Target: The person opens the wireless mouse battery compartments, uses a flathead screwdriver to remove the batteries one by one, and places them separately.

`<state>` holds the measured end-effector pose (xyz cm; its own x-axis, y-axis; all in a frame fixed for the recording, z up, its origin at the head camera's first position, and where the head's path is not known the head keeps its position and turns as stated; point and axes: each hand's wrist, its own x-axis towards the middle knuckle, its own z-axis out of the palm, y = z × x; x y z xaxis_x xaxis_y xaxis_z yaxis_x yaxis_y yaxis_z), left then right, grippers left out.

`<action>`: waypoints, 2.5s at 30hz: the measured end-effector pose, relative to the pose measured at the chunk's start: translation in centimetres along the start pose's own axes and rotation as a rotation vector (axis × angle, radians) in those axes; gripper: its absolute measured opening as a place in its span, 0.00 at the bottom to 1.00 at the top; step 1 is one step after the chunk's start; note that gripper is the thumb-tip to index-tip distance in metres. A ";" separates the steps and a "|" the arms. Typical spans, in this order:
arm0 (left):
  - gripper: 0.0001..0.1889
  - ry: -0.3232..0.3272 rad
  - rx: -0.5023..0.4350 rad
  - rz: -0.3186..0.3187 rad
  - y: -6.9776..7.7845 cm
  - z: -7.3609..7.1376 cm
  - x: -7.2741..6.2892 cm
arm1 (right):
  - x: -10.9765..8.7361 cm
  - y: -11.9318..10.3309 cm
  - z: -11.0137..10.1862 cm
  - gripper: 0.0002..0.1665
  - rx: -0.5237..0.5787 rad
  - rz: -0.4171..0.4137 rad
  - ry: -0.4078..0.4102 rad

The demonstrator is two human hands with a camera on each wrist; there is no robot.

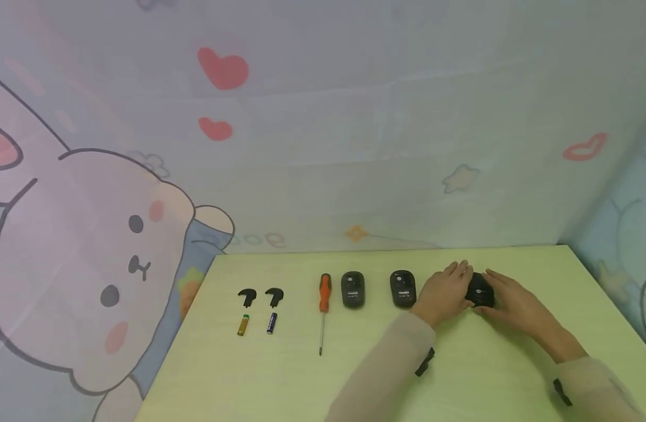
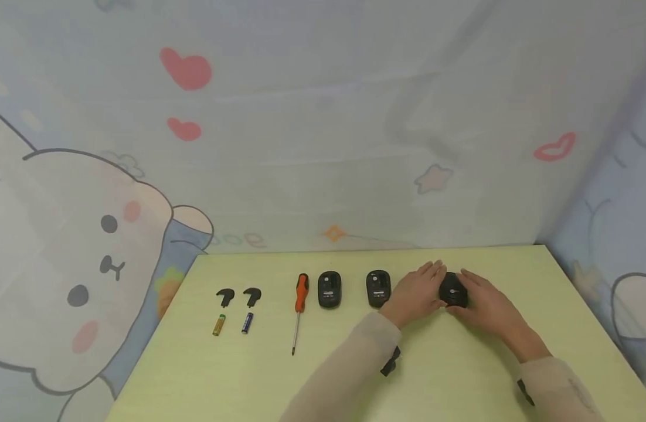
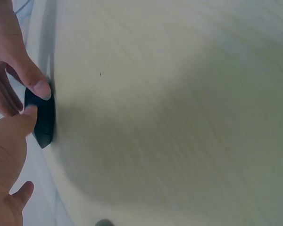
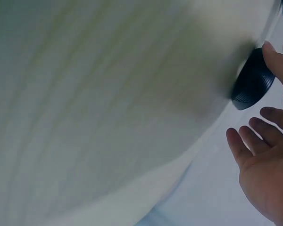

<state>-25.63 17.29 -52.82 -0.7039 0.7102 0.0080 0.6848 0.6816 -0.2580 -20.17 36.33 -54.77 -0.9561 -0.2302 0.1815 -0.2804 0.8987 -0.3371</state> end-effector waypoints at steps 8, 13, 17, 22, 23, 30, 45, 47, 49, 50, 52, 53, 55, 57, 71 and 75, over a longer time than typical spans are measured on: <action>0.37 -0.005 -0.074 -0.044 0.3 1.7 -0.2 | 0.0 1.0 0.9 0.51 0.018 -0.047 -0.002; 0.37 -0.004 -0.098 -0.022 0.5 2.0 -0.4 | -0.2 1.1 0.9 0.48 -0.003 -0.071 0.020; 0.36 -0.013 -0.106 -0.012 0.7 1.9 -0.4 | -0.3 1.1 0.8 0.46 0.003 -0.067 0.009; 0.34 -0.010 -0.175 -0.031 0.7 2.0 -0.1 | 0.1 1.0 0.4 0.44 0.035 -0.073 -0.010; 0.34 -0.002 -0.194 -0.033 0.8 2.0 -0.1 | 0.2 1.0 0.4 0.44 0.039 -0.078 -0.011; 0.32 0.034 -0.245 -0.023 0.9 2.3 -0.2 | 0.4 1.3 0.7 0.42 0.064 -0.113 -0.003; 0.27 0.105 -0.370 0.084 -1.4 0.4 -1.6 | 0.0 0.5 -1.4 0.34 0.297 0.008 0.023; 0.24 0.108 -0.434 0.101 -2.1 -0.1 -2.0 | -0.1 -0.2 -1.8 0.31 0.312 0.006 0.046; 0.23 0.103 -0.526 0.104 -2.8 -0.7 -2.4 | -0.2 -1.0 -2.4 0.29 0.341 -0.002 0.065; 0.24 0.092 -0.579 0.094 -3.1 -1.1 -2.8 | -0.3 -1.4 -2.6 0.28 0.363 -0.010 0.073; 0.25 0.077 -0.677 0.075 -3.9 -1.8 -3.6 | -0.4 -2.1 -3.1 0.28 0.411 -0.009 0.074; 0.26 0.070 -0.726 0.065 -4.3 -2.2 -4.1 | -0.5 -2.4 -3.3 0.28 0.439 -0.009 0.065; 0.27 0.059 -0.802 0.045 -5.0 -2.8 -5.2 | -0.5 -3.1 -3.6 0.28 0.491 -0.007 0.046; 0.27 0.061 -0.858 0.033 -5.7 -3.2 -6.3 | -0.6 -4.0 -3.7 0.28 0.542 -0.002 0.024; 0.20 0.071 -1.274 -0.154 -8.3 -2.5 -13.3 | -0.2 -11.8 -2.3 0.24 0.684 0.037 -0.078; 0.23 0.048 -1.405 -0.183 -9.4 -2.1 -15.6 | 0.3 -13.4 -1.2 0.24 0.748 0.039 -0.119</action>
<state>-20.67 0.17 -48.51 -0.8142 0.5801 -0.0242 0.2209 0.3481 0.9111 -16.58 24.70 -49.06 -0.9573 -0.2807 0.0697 -0.1890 0.4244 -0.8855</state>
